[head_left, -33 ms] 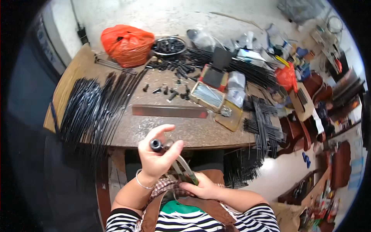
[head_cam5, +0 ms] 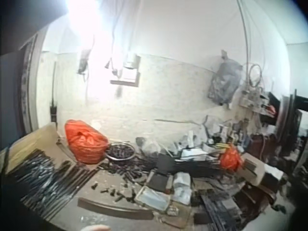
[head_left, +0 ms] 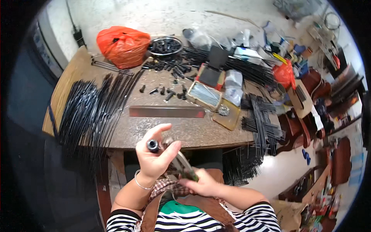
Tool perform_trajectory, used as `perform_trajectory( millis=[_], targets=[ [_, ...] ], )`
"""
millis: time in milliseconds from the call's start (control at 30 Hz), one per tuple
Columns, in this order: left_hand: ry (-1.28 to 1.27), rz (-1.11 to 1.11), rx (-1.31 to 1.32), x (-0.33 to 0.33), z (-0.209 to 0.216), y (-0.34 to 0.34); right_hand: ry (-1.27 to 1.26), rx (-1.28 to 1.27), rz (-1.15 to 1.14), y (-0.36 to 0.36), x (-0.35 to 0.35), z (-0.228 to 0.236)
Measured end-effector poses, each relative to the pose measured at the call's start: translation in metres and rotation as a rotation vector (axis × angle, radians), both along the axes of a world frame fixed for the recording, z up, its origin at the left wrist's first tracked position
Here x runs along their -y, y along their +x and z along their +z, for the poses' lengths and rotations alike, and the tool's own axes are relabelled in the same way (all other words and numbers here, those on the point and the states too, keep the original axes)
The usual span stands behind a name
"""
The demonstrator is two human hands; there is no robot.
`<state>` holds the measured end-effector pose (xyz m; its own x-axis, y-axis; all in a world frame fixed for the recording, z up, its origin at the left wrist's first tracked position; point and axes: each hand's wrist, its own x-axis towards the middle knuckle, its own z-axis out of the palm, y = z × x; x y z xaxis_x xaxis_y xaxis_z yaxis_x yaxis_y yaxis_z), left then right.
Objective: Bundling and trimming black plastic strips at a manufacturing workbench.
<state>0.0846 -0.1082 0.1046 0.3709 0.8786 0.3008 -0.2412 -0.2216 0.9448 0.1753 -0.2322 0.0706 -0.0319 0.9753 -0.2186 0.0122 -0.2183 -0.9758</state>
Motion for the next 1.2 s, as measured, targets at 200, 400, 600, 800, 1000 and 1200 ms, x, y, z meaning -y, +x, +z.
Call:
perform_trajectory(
  millis=[200, 400, 600, 800, 1000, 1200],
  targets=[
    [0.031, -0.124, 0.124, -0.004, -0.010, 0.017, 0.277, 0.927, -0.642, 0.147, -0.046, -0.025],
    [0.106, -0.148, 0.015, -0.008, -0.007, 0.023, 0.222, 1.260, -0.619, 0.165, -0.069, -0.030],
    [0.100, -0.134, 0.001, -0.016, -0.007, 0.021, 0.277, 1.562, -0.526, 0.162, -0.084, -0.040],
    [0.104, -0.101, -0.004, -0.018, -0.005, 0.005, 0.299, 1.334, -0.663, 0.157, -0.078, -0.034],
    [0.125, -0.143, -0.047, -0.012, -0.003, -0.013, 0.307, 0.558, -0.973, 0.149, -0.063, -0.008],
    [0.150, -0.391, -0.135, 0.011, 0.010, -0.009, 0.418, -0.503, -0.684, 0.049, -0.046, 0.046]
  ],
)
